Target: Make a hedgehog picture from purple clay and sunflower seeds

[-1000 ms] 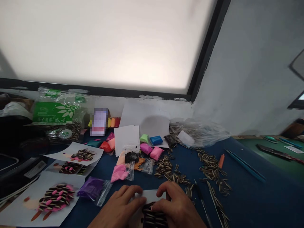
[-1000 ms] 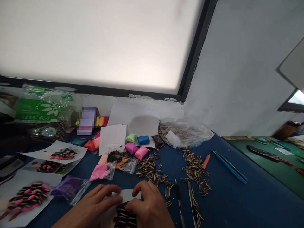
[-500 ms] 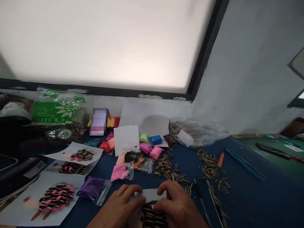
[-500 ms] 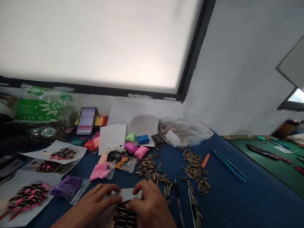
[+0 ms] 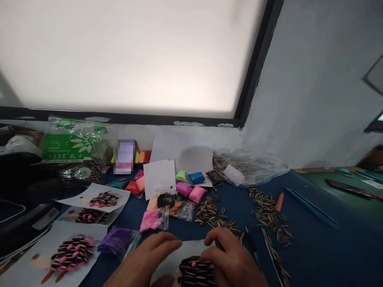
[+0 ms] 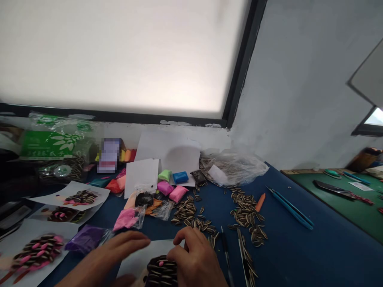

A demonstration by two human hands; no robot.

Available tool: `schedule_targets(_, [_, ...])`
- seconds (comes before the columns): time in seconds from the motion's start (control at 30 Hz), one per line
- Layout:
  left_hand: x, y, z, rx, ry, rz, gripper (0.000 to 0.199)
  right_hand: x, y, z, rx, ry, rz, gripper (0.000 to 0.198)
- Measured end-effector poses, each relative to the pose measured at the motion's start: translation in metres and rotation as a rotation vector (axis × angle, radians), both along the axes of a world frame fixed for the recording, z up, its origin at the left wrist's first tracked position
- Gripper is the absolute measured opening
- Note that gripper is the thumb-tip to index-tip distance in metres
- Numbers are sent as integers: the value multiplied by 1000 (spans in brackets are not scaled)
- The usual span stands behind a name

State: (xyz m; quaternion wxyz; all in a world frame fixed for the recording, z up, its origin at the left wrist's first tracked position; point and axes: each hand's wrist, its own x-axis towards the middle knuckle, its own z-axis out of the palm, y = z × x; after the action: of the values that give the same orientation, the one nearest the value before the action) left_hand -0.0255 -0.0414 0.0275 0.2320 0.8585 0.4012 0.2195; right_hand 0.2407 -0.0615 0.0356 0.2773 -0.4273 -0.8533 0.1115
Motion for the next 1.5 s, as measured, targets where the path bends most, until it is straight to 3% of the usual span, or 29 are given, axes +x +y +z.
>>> schedule_targets(0.07, [-8,8,0,110,33,122,41,2,0,1,-13,10,-7,32])
schedule_targets(0.13, [-13,19,-2,221,130,248,41,2,0,2,-25,17,-15,34])
schedule_targets(0.23, [-12,36,-9,326,341,267,47,3,1,3,-17,21,-36,36])
schedule_targets(0.4, [-3,51,-19,388,324,285,41,6,2,2,22,38,-73,37])
schedule_targets(0.53, [-5,50,-15,450,245,290,41,10,3,5,-28,77,-106,33])
schedule_targets(0.63, [3,45,-1,471,119,251,32,8,2,10,-202,240,-118,26])
schedule_targets(0.7, [18,41,9,455,-94,106,23,5,2,16,-415,400,-133,25])
schedule_targets(0.8, [47,33,16,519,-165,-25,26,-1,1,26,-698,628,-124,45])
schedule_targets(0.9, [65,24,16,565,-178,-107,27,-3,2,32,-820,763,-132,52])
schedule_targets(1.0, [62,17,18,335,-331,-89,30,-2,3,32,-847,837,-122,51])
schedule_targets(1.07, [54,15,22,23,-488,44,41,-2,4,31,-852,859,-85,51])
schedule_targets(1.13, [50,16,24,-382,-613,147,49,-3,3,29,-864,870,-52,51])
schedule_targets(1.23, [55,20,24,-821,-740,92,57,-4,2,28,-878,868,-22,54])
schedule_targets(1.37, [64,25,23,-948,-828,37,52,-2,1,31,-834,816,-63,60])
schedule_targets(1.5, [62,26,22,-968,-802,-33,50,-2,2,33,-871,833,-72,50])
